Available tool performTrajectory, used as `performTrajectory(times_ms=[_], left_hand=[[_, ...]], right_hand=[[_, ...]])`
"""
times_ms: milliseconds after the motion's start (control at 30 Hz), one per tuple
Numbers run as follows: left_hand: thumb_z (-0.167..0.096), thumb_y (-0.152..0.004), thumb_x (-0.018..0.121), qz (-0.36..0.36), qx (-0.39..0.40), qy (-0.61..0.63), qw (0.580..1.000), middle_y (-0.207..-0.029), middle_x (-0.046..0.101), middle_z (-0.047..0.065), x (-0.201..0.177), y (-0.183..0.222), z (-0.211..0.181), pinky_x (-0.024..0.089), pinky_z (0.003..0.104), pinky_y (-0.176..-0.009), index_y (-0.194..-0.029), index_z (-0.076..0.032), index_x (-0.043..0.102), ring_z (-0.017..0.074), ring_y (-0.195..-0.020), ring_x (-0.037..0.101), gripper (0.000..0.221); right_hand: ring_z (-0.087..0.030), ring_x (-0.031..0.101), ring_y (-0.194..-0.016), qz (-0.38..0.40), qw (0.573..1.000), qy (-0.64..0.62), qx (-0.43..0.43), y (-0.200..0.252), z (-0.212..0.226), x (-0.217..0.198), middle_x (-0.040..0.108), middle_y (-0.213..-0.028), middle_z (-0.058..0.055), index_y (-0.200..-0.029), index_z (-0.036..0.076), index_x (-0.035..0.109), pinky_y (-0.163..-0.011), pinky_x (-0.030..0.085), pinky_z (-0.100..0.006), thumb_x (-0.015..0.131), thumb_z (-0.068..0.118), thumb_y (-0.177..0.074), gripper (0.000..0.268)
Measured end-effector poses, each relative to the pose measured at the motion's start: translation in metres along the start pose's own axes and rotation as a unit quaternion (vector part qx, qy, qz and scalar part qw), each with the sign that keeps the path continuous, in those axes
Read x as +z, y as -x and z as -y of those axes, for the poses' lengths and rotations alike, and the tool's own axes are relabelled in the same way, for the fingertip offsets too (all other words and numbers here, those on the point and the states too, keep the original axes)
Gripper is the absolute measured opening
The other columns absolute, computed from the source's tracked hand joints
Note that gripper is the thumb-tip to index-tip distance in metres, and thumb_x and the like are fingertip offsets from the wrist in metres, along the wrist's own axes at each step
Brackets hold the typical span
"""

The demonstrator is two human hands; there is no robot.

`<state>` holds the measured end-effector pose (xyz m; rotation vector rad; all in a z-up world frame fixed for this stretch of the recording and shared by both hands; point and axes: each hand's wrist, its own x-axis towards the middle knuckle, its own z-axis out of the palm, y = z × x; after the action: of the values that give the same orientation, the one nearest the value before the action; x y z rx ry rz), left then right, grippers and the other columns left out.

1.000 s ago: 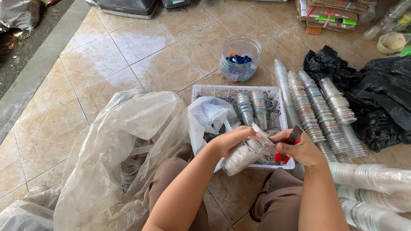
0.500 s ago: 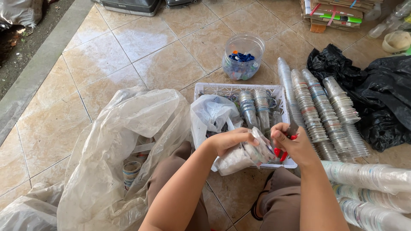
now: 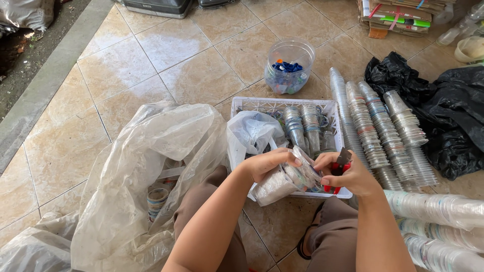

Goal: Trimming the rims off plastic cups using hand cutters for recycling

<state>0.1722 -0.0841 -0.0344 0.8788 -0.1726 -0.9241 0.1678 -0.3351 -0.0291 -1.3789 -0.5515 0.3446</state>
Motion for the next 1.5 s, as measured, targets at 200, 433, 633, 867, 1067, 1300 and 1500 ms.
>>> performTrajectory(times_ms=[200, 433, 633, 867, 1067, 1300, 1500], left_hand=[[-0.035, -0.083, 0.077, -0.022, -0.047, 0.043, 0.998, -0.096, 0.071, 0.027, -0.002, 0.005, -0.011, 0.061, 0.052, -0.075, -0.117, 0.003, 0.067, 0.0362, -0.079, 0.073, 0.052], [-0.047, -0.083, 0.074, -0.006, -0.078, 0.081, 0.994, -0.099, 0.072, 0.030, -0.011, -0.006, -0.007, 0.064, 0.049, -0.074, -0.120, 0.003, 0.067, 0.0372, -0.080, 0.076, 0.063], [-0.049, -0.085, 0.072, 0.014, -0.085, 0.088, 0.992, -0.097, 0.072, 0.032, -0.008, -0.008, -0.008, 0.064, 0.048, -0.074, -0.122, 0.004, 0.066, 0.0368, -0.079, 0.076, 0.064], [-0.049, -0.086, 0.072, 0.015, -0.085, 0.086, 0.993, -0.098, 0.072, 0.032, -0.012, -0.006, -0.007, 0.064, 0.049, -0.073, -0.124, 0.004, 0.065, 0.0367, -0.079, 0.076, 0.065], [-0.048, -0.082, 0.073, -0.026, -0.089, 0.072, 0.993, -0.091, 0.072, 0.030, 0.000, -0.007, -0.014, 0.064, 0.047, -0.071, -0.117, 0.005, 0.065, 0.0369, -0.076, 0.076, 0.064], [-0.050, -0.077, 0.076, -0.124, -0.126, 0.079, 0.981, -0.096, 0.072, 0.028, -0.017, -0.029, -0.009, 0.062, 0.050, -0.077, -0.121, 0.006, 0.060, 0.0371, -0.080, 0.075, 0.073], [-0.049, -0.078, 0.082, -0.084, -0.024, -0.224, 0.971, -0.111, 0.070, 0.023, -0.009, -0.007, 0.030, 0.058, 0.041, -0.089, -0.126, -0.004, 0.067, 0.0318, -0.105, 0.070, 0.068]], right_hand=[[-0.005, 0.051, -0.047, -0.041, 0.998, 0.037, -0.034, -0.006, 0.019, 0.014, 0.067, -0.073, -0.015, -0.083, -0.008, 0.075, -0.049, 0.044, -0.023, 0.078, 0.001, -0.079, 0.010], [-0.009, 0.049, -0.041, -0.099, 0.989, 0.083, -0.069, -0.008, 0.010, 0.015, 0.058, -0.063, -0.011, -0.085, -0.009, 0.071, -0.047, 0.046, -0.024, 0.067, 0.011, -0.096, 0.023], [-0.009, 0.046, -0.040, -0.168, 0.977, 0.095, -0.091, -0.008, -0.003, 0.011, 0.062, -0.071, -0.015, -0.086, -0.005, 0.068, -0.043, 0.042, -0.024, 0.063, 0.014, -0.102, 0.025], [-0.009, 0.048, -0.046, -0.114, 0.985, 0.062, -0.115, -0.003, 0.003, 0.005, 0.066, -0.076, -0.020, -0.086, -0.008, 0.072, -0.047, 0.041, -0.025, 0.082, 0.006, -0.079, 0.018], [-0.010, 0.049, -0.041, -0.145, 0.983, 0.037, -0.104, -0.004, -0.014, 0.004, 0.064, -0.073, -0.018, -0.079, -0.006, 0.069, -0.043, 0.042, -0.023, 0.076, 0.009, -0.089, 0.019], [-0.006, 0.044, -0.049, -0.223, 0.968, -0.081, -0.083, -0.020, -0.044, 0.000, 0.062, -0.085, -0.009, -0.088, 0.001, 0.063, -0.049, 0.041, -0.019, 0.071, 0.015, -0.099, 0.020], [-0.006, 0.044, -0.045, -0.444, 0.891, 0.082, -0.041, -0.018, -0.029, -0.042, 0.041, -0.059, 0.003, -0.091, 0.007, 0.062, -0.042, 0.035, -0.017, 0.069, 0.020, -0.106, 0.021]])
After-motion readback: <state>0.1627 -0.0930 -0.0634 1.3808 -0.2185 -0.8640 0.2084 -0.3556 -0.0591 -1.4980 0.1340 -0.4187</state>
